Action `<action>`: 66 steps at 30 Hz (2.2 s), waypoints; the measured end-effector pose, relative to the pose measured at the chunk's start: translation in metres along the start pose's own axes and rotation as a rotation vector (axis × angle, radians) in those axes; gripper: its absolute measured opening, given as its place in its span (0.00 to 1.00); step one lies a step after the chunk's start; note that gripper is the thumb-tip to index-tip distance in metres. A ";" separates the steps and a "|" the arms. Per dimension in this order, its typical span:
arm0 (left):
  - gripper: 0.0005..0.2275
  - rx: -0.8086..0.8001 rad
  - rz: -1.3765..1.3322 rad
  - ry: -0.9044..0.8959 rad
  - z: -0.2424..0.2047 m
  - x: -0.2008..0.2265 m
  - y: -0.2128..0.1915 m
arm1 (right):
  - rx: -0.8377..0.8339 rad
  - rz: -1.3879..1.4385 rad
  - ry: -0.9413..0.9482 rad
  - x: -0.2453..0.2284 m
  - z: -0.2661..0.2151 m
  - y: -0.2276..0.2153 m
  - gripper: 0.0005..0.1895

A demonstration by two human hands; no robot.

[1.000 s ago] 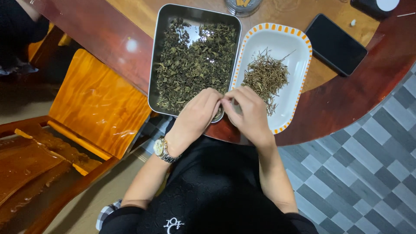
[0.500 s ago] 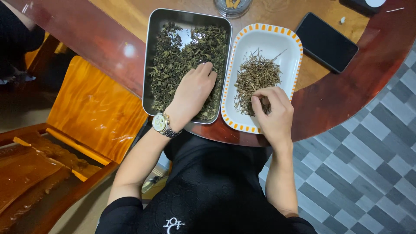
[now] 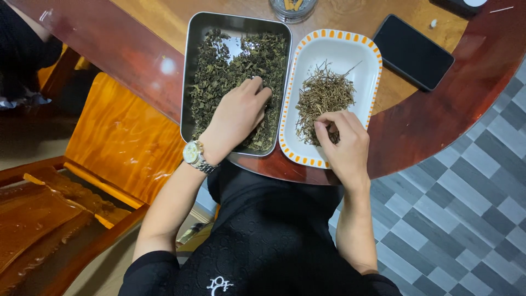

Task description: Sorting dried tea leaves by hand to remove stems and debris into a separate bowl

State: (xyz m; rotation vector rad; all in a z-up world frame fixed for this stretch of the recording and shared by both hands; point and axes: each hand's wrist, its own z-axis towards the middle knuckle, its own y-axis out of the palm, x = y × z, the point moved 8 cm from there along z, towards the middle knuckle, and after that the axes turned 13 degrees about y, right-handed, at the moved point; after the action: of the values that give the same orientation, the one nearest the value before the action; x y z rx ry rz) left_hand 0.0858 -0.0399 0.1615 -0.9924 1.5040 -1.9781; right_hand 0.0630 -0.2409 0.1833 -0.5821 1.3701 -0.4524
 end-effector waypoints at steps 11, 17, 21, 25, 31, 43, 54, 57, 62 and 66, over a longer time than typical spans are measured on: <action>0.01 0.135 -0.282 -0.048 -0.019 0.013 -0.023 | -0.130 -0.005 -0.114 -0.032 0.012 0.028 0.04; 0.01 0.181 -0.314 -0.025 -0.035 0.024 -0.024 | -0.140 -0.003 -0.243 -0.052 0.015 0.064 0.03; 0.01 0.192 -0.331 -0.050 -0.045 0.023 -0.020 | -0.167 0.006 -0.247 -0.053 0.014 0.075 0.03; 0.02 0.175 -0.318 -0.074 -0.054 0.020 -0.017 | -0.160 -0.008 -0.264 -0.048 0.012 0.075 0.02; 0.05 0.133 -0.022 -0.128 -0.063 0.007 -0.006 | -0.079 -0.048 -0.206 -0.026 0.009 0.051 0.08; 0.04 0.103 -0.033 -0.144 0.008 0.006 0.010 | 0.022 -0.036 -0.072 0.008 -0.004 0.004 0.17; 0.04 0.049 0.129 -0.117 0.019 0.003 0.024 | 0.037 -0.022 -0.083 0.008 -0.005 0.006 0.13; 0.04 0.071 0.098 -0.103 0.018 0.004 0.019 | 0.035 -0.020 -0.074 0.010 -0.004 0.007 0.13; 0.03 0.118 0.133 -0.101 0.011 0.003 0.019 | 0.035 -0.041 -0.079 0.013 -0.005 0.009 0.12; 0.03 0.078 -0.003 -0.138 0.004 0.003 0.014 | 0.027 -0.059 -0.064 0.016 -0.006 0.010 0.11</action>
State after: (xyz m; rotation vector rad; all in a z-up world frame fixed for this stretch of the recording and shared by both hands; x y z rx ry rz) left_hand 0.0861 -0.0482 0.1497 -1.0750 1.3420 -1.9131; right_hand 0.0597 -0.2437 0.1637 -0.6114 1.2870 -0.4952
